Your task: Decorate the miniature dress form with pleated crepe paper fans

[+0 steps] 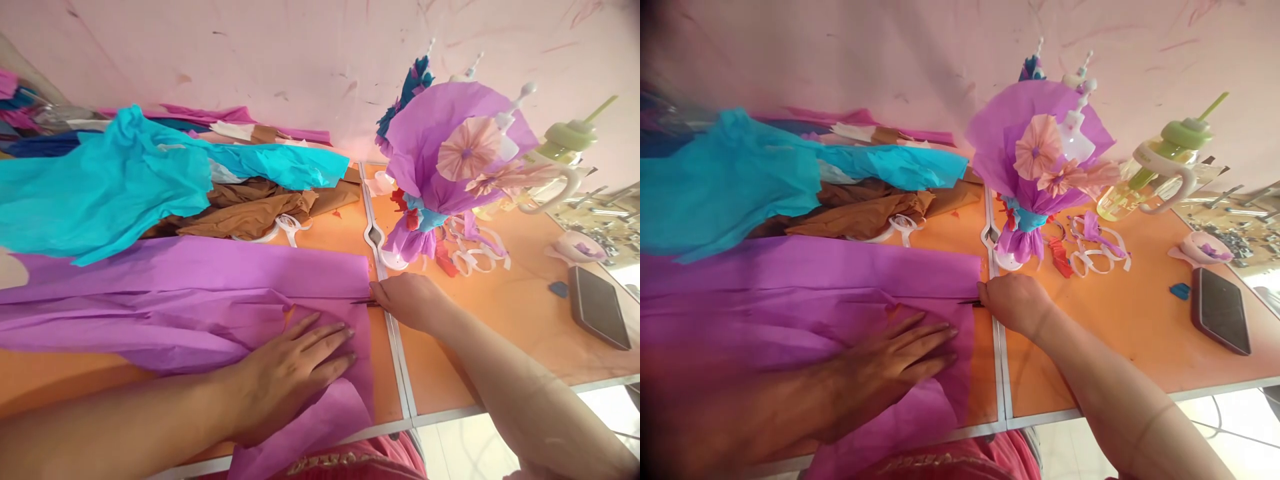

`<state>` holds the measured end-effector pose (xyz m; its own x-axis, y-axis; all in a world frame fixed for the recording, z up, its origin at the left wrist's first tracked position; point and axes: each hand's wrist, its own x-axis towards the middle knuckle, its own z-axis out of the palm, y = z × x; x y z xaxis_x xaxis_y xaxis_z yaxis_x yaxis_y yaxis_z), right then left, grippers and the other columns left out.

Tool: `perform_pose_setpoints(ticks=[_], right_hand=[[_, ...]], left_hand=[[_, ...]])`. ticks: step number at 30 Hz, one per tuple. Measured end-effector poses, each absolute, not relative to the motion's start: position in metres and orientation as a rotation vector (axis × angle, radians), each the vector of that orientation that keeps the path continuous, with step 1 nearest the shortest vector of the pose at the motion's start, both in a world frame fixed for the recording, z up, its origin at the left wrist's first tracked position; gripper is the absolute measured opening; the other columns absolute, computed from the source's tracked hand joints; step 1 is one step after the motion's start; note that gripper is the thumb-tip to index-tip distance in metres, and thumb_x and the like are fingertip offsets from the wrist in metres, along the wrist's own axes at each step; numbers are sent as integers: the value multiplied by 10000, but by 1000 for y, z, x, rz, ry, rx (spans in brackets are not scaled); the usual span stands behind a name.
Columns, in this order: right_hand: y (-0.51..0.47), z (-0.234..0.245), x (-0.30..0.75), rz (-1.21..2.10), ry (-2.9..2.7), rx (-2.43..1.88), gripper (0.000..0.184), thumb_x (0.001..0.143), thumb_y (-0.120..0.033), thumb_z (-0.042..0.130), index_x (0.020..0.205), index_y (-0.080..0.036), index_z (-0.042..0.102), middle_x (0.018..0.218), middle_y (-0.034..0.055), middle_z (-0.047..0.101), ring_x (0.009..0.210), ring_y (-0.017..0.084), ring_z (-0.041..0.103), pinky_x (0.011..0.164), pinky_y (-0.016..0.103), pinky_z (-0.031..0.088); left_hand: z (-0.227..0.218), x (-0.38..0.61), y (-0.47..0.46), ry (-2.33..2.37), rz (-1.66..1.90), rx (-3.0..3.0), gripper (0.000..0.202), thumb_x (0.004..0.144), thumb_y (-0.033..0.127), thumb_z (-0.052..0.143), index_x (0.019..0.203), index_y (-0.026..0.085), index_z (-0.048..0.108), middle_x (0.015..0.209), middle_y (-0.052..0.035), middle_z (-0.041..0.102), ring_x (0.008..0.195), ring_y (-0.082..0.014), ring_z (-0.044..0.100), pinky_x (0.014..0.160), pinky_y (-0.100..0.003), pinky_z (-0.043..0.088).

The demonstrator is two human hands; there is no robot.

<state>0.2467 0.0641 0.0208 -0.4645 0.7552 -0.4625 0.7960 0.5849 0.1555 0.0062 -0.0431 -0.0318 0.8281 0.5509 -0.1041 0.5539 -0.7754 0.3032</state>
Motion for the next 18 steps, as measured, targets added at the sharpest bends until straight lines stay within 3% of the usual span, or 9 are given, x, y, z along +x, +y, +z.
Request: perform_pose_setpoints(ticks=[7,9,13,18], right_hand=[[60,34,237,-258,2247,1460,603,1056,-423,165,869,-175,682,906,125,720,791,225,691,625,295,400],[59,34,234,-244,2271,1452,620,1053,-437,158,865,-181,691,886,119,724,793,238,695,634,305,415],[59,21,232,-121,2342,1340,538,1045,-374,210,945,-174,699,824,139,712,828,291,694,630,330,426],[62,14,234,-74,2373,1340,510,1046,-351,216,964,-178,689,836,133,712,823,257,689,622,300,406]], left_hand=[[-37,4,-39,735,-82,2719,1100,594,318,811,1555,194,290,1668,-171,193,1524,-350,224,1249,-574,91],[-37,5,-39,735,-38,2727,1008,671,322,780,1553,196,308,1661,-159,226,1508,-346,274,1246,-574,132],[-34,8,-44,865,136,2751,583,931,226,551,1501,260,431,1613,-96,371,1473,-287,368,1243,-533,220],[-28,7,-48,847,126,2724,650,901,247,582,1526,225,404,1629,-122,326,1489,-316,334,1248,-544,217]])
